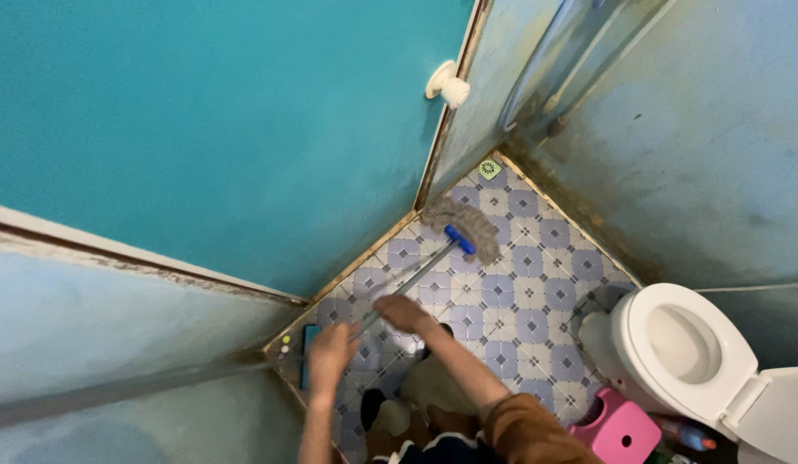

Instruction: The person mops the tiled floor of a bathroom, moving a green lid and a pink stool to reach the corners and edges.

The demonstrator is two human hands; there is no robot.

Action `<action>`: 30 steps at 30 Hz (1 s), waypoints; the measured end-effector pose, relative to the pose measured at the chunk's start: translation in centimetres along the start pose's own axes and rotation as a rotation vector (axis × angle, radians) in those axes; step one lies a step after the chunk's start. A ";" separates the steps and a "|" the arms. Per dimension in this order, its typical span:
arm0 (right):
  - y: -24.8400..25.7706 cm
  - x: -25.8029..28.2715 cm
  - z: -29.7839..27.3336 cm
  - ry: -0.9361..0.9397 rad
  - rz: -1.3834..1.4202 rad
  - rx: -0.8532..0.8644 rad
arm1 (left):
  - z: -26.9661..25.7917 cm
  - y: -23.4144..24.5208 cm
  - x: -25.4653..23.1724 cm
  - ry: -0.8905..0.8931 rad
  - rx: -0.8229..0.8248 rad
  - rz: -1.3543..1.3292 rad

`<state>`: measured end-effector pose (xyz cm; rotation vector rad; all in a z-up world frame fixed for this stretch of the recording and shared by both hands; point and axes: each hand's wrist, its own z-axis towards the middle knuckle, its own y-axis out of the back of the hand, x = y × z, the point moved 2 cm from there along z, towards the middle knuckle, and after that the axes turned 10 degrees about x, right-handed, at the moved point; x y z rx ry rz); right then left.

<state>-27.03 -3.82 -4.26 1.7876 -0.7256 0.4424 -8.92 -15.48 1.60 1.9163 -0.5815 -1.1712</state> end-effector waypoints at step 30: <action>-7.2 11.3 0.5 0.026 -0.073 0.244 | -12.5 -0.8 6.7 0.282 0.070 0.050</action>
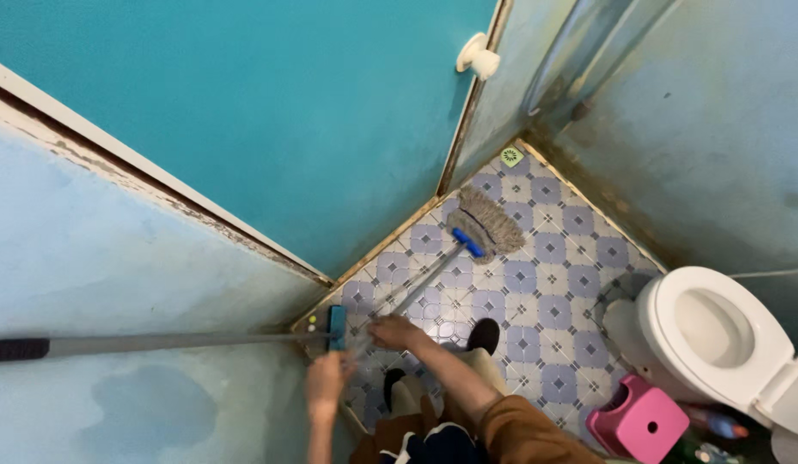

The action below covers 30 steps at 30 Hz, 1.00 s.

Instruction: The person mops the tiled floor of a bathroom, moving a green lid and a pink stool to reach the corners and edges.

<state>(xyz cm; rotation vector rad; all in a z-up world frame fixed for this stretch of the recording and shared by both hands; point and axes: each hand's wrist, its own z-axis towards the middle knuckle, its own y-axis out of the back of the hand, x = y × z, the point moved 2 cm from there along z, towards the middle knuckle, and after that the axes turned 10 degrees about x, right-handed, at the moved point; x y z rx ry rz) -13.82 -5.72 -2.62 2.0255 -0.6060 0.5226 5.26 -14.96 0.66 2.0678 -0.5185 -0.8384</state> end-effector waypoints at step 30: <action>-3.7 -3.4 -6.6 0.175 -0.169 0.284 | -9.8 -5.5 -7.4 0.281 0.145 -0.135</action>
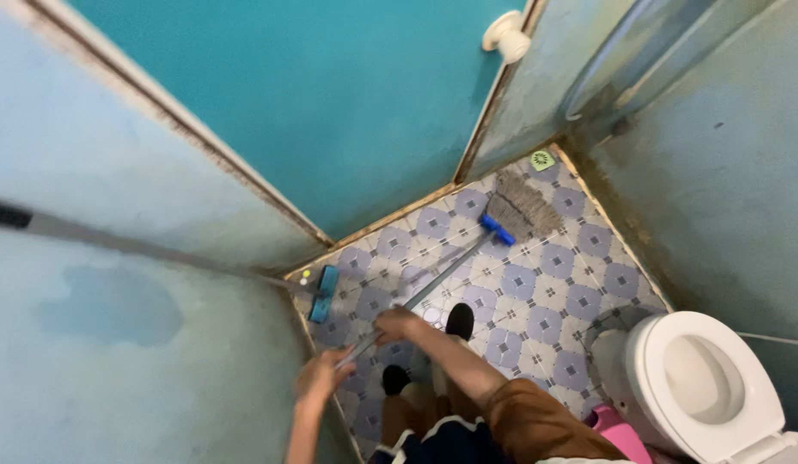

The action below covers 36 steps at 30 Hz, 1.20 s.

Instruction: The person mops the tiled floor of a bathroom, moving a green lid and a pink stool to reach the corners and edges.

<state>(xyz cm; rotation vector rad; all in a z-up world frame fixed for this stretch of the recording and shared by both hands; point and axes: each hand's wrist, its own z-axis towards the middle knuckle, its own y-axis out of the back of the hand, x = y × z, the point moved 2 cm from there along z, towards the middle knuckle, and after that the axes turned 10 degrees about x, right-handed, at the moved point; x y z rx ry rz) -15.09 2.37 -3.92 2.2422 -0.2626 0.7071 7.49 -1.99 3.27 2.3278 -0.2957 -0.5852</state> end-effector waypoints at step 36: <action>-3.7 3.5 1.7 0.255 0.048 -0.274 | -4.5 3.3 2.5 0.114 -0.091 0.132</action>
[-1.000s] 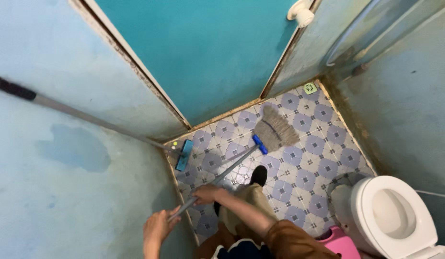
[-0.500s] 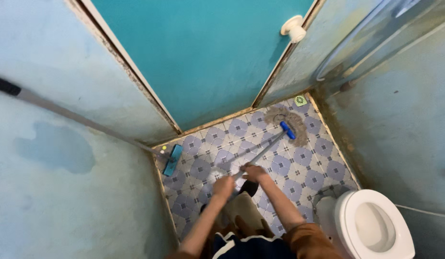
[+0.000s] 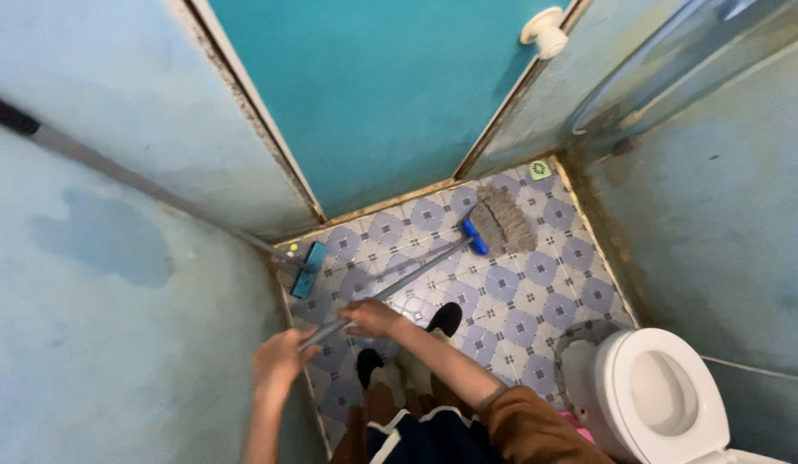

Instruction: The person mops the tiled floor of a bathroom, moving a green lid and a pink stool to reach the corners and edges.

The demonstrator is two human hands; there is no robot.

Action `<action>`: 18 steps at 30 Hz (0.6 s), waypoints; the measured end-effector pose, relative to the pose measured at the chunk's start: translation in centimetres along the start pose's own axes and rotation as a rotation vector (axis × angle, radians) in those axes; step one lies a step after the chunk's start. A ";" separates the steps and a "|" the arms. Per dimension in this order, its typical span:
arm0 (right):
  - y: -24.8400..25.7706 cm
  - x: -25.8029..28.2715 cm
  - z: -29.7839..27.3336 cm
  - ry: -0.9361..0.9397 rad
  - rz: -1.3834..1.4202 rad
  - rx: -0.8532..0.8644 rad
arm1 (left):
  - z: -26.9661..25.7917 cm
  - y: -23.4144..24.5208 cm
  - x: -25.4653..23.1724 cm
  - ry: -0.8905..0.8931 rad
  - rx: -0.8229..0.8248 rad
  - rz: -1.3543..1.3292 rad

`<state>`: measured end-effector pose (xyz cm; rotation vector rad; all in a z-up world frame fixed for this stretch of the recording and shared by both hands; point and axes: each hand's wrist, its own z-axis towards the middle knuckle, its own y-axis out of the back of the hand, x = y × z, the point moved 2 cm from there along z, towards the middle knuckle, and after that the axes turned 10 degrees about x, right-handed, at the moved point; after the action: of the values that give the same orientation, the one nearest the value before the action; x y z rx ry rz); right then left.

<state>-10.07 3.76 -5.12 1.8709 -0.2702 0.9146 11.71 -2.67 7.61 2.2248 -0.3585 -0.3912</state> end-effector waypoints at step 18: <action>6.8 -7.7 -11.9 -0.353 0.006 -0.059 | 9.4 -9.1 -17.8 -0.330 -0.060 -0.088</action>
<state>-24.77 9.10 -3.22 1.9708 -0.5109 0.5692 -7.12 3.24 -2.40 2.1216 -0.4167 -0.8107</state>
